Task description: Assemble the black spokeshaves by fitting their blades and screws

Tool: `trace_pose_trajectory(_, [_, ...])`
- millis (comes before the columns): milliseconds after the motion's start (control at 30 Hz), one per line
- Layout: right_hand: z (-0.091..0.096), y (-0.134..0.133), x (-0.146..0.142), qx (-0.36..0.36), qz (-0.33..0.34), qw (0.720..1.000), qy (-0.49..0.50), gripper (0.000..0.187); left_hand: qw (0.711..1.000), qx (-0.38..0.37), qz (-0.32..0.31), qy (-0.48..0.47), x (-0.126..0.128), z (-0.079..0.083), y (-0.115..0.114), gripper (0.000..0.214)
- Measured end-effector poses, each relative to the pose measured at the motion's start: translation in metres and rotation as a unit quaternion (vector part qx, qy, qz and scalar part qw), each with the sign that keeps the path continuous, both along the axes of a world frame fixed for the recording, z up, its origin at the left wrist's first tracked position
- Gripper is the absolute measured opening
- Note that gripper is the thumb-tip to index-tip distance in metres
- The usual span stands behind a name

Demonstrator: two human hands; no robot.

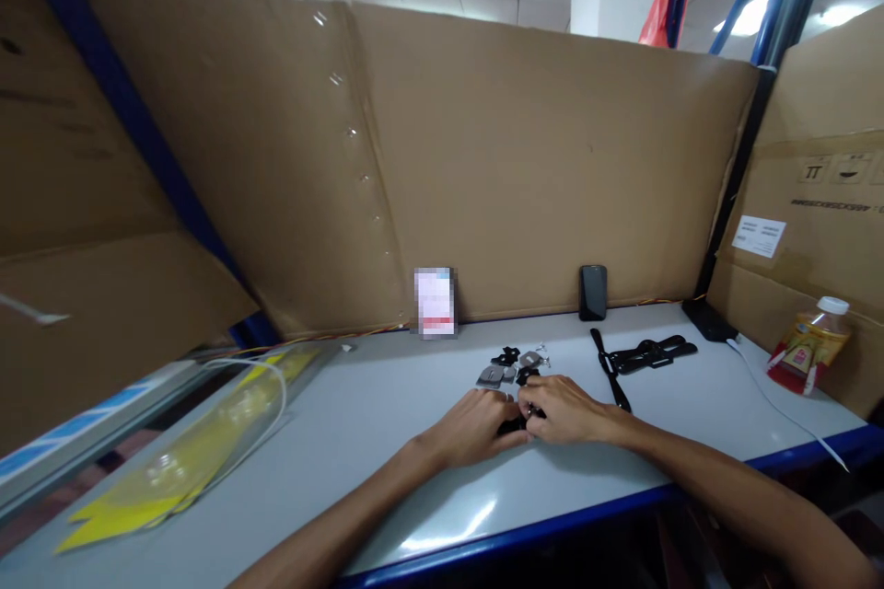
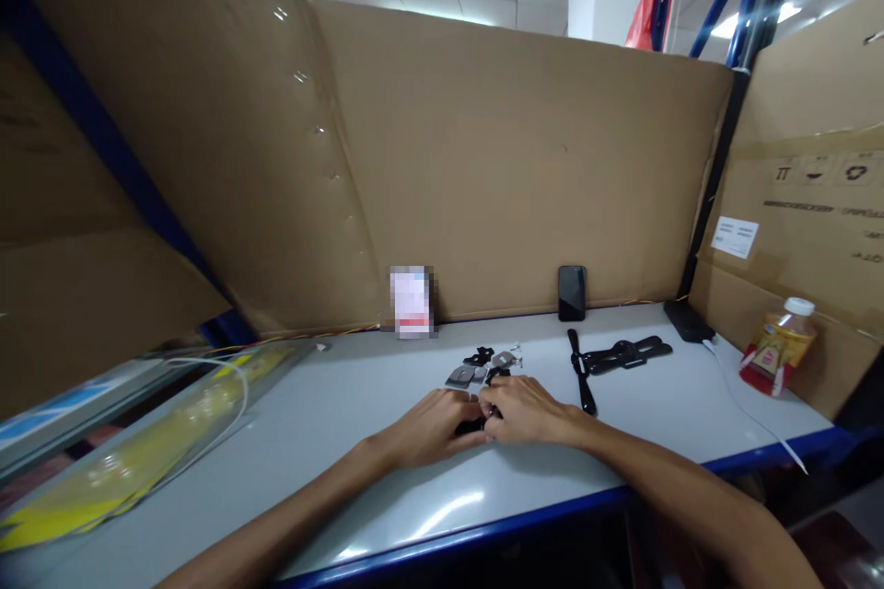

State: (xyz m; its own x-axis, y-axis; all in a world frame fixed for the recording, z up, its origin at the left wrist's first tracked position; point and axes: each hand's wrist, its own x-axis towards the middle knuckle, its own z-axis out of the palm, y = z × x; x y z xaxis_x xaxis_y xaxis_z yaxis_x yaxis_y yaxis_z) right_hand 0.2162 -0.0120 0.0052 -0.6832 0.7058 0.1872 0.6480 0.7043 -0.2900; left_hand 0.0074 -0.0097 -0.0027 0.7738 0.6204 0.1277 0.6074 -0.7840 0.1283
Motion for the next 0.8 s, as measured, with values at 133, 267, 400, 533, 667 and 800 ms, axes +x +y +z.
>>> trace_pose_trajectory(133, [0.000, 0.001, 0.000, -0.004, 0.005, 1.000, 0.003, 0.011, 1.000, -0.001, -0.005, 0.001, 0.000, 0.001, -0.001, 0.049])
trace_pose_trajectory(267, [0.003, 0.000, 0.002, -0.028, -0.021, 0.999, 0.023, 0.019, 1.000, 0.013, 0.002, 0.015, 0.000, 0.001, 0.000, 0.055])
trace_pose_trajectory(400, [0.007, -0.001, 0.003, -0.070, -0.046, 0.996, 0.031, 0.025, 1.000, 0.018, -0.002, 0.007, -0.001, -0.002, 0.001, 0.056])
trace_pose_trajectory(533, [0.011, -0.002, 0.004, -0.079, -0.063, 0.995, 0.022, 0.033, 1.000, 0.019, -0.002, 0.001, -0.001, -0.002, 0.001, 0.059])
trace_pose_trajectory(667, [0.011, -0.003, 0.003, -0.069, -0.053, 0.996, 0.027, 0.028, 1.000, 0.026, 0.001, 0.010, 0.001, 0.000, 0.000, 0.059])
trace_pose_trajectory(800, [0.006, -0.002, 0.003, -0.053, -0.050, 0.996, 0.043, 0.025, 1.000, 0.026, 0.003, 0.011, 0.001, 0.000, 0.000, 0.057])
